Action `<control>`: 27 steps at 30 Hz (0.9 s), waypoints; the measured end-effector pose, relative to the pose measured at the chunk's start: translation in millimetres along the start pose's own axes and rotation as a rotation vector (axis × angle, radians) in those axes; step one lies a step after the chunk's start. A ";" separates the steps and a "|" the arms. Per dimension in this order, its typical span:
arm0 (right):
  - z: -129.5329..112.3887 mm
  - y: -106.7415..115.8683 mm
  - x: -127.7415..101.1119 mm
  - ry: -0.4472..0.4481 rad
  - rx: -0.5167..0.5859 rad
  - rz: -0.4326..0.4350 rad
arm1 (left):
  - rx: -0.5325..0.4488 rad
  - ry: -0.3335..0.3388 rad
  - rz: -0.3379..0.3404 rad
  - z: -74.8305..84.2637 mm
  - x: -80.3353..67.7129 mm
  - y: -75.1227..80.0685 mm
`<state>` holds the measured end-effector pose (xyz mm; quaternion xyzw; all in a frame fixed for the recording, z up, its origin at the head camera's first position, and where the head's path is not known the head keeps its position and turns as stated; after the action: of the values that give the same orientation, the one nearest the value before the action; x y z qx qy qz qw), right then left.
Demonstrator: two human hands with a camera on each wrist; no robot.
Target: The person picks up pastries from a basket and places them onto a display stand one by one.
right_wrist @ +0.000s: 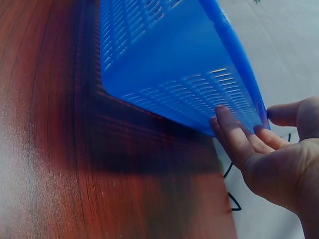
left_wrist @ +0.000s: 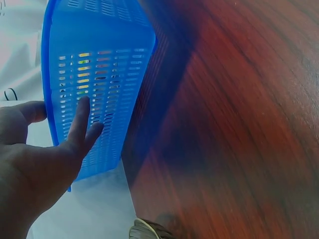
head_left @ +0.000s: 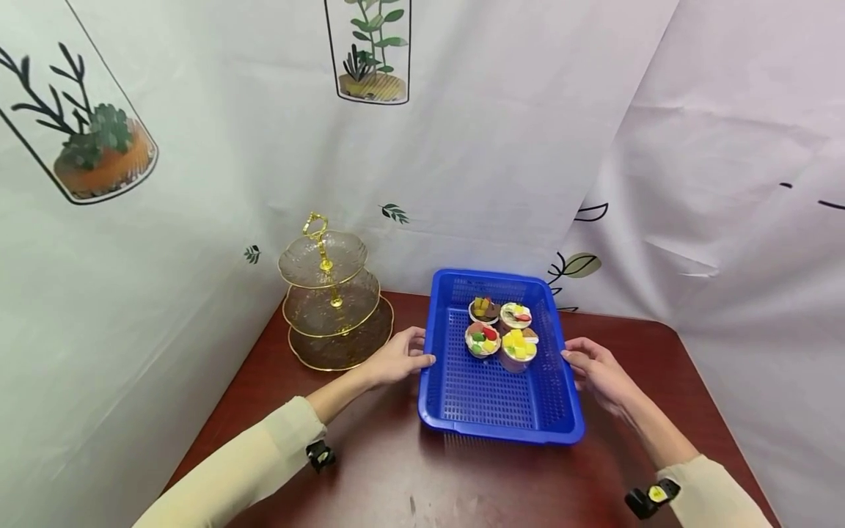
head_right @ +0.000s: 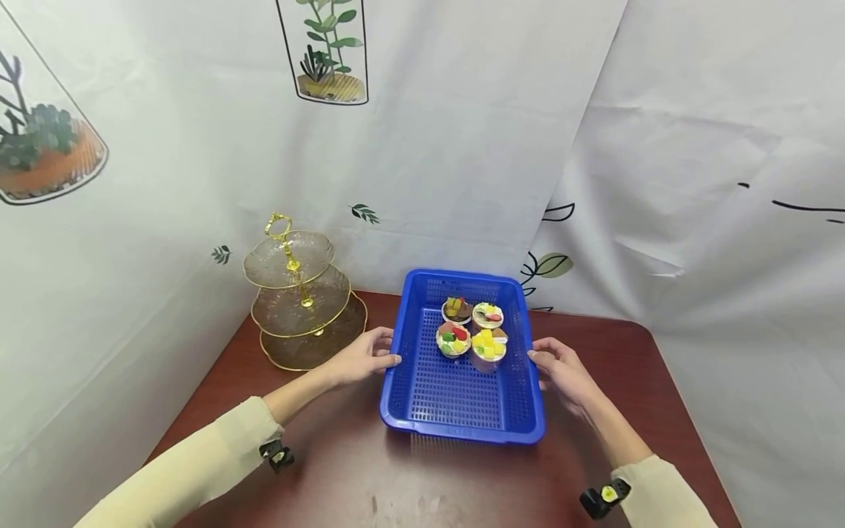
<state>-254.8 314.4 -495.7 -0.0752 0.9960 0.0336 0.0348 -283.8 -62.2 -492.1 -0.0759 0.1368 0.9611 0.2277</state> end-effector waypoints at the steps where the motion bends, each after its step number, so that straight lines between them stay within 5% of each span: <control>1: -0.6 -1.1 0.6 0.002 -0.003 -0.003 | 0.004 0.002 0.002 -0.9 0.4 1.2; 27: 13.8 -11.6 6.3 -0.011 0.019 -0.005 | -0.008 0.029 0.031 -19.2 -2.6 8.0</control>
<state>-258.4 303.1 -510.6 -0.0773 0.9959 0.0244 0.0412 -283.6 -75.9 -508.0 -0.0884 0.1372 0.9639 0.2103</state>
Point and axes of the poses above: each hand's wrist, its own x-axis towards the middle knuckle, its own y-axis out of the back of the hand, z = x × y, the point moved 5 cm from there along x, towards the middle knuckle, and after that the axes turned 8 degrees about y, right-handed, at the moved point
